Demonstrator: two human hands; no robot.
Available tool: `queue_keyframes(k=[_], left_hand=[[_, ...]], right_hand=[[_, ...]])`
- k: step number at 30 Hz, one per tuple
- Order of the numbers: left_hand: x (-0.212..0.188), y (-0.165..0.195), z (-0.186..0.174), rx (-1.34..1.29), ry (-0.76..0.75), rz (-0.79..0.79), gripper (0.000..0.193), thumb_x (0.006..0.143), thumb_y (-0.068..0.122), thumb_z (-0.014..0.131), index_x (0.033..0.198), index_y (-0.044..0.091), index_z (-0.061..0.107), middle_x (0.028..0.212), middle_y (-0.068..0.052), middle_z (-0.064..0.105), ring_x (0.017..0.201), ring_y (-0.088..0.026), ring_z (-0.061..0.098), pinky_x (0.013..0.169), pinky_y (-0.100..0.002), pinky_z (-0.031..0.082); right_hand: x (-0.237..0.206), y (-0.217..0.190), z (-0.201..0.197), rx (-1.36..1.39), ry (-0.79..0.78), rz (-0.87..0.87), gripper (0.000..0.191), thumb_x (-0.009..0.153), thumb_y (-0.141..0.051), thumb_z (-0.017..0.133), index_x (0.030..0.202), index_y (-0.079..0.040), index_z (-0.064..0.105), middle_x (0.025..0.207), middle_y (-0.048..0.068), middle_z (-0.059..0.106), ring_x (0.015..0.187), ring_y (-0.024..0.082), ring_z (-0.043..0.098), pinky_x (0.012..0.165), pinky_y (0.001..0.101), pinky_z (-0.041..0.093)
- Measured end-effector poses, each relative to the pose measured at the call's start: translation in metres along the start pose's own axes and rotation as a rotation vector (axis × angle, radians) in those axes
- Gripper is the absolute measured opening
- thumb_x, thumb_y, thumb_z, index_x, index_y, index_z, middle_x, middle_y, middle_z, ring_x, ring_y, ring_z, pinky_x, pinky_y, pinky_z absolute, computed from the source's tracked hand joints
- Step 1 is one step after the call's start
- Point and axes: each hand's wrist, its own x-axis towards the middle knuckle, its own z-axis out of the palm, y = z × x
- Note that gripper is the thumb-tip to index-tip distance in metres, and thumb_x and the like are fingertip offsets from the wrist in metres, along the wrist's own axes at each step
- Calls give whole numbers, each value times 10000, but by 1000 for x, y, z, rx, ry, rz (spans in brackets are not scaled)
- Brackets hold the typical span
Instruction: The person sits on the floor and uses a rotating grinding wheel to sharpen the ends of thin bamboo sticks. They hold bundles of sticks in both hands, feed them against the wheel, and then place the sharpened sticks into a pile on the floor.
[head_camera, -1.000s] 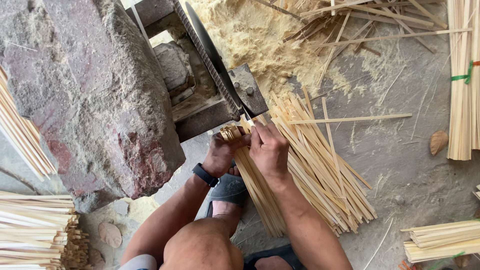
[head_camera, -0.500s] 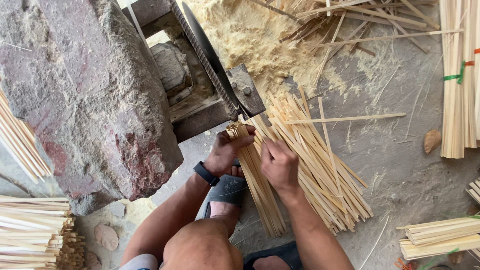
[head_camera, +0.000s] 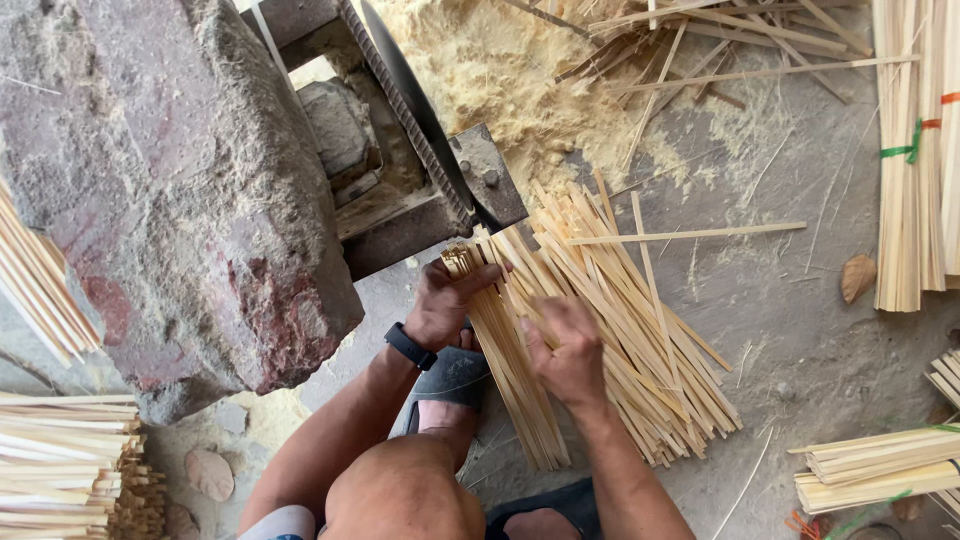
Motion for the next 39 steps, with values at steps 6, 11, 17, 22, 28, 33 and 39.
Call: queue_keyframes(k=[6,11,17,22,28,33,39], left_hand=[[2,-5,-1,-52,40,-64,212,897,155,774,1066,28,792,961,-82,811,831,-119,751,733,-287,616],[5,-8,-4,-64,110,-106,180,905,140,773,1028,11,793,911,-88,799,742,-118,708,630,-308,575],[2,-10,-7,-85,72,-57,191,916,143,776,1037,-5,779,910,-48,788,745,-80,682,627,-285,554],[1,-4,-6,-72,89,-79,187,900,154,779,1021,11,774,893,-67,787,772,-126,714,675,-312,588],[5,1,2,-270,-7,-45,230,918,147,795,1074,-13,742,940,-106,772,845,-181,739,772,-347,615],[7,2,-3,-68,-9,-36,304,885,139,769,1163,27,724,1008,-55,788,909,-126,732,839,-288,606],[3,-1,-10,-69,89,-22,227,881,72,799,1080,-15,734,957,-71,774,836,-139,705,728,-308,591]], right_hand=[[11,5,29,68,-89,228,128,948,12,684,1034,52,770,796,148,726,540,165,685,357,258,520],[53,-2,38,-100,66,-14,39,893,7,731,928,23,739,778,125,680,625,211,677,478,321,548],[78,-10,45,-125,55,-50,23,855,-2,751,853,8,730,712,86,639,610,205,650,476,333,537],[61,-7,20,-134,-36,6,22,892,-7,742,906,-9,758,794,95,710,617,171,671,463,297,546],[7,2,-2,69,-112,67,212,960,-97,674,1114,41,721,880,152,714,711,194,706,572,287,602],[21,10,39,-11,-109,151,108,978,-13,661,1021,22,753,761,155,713,528,171,672,349,263,484],[72,-5,51,48,-53,80,76,971,18,654,961,46,723,805,165,688,531,165,648,368,263,491]])
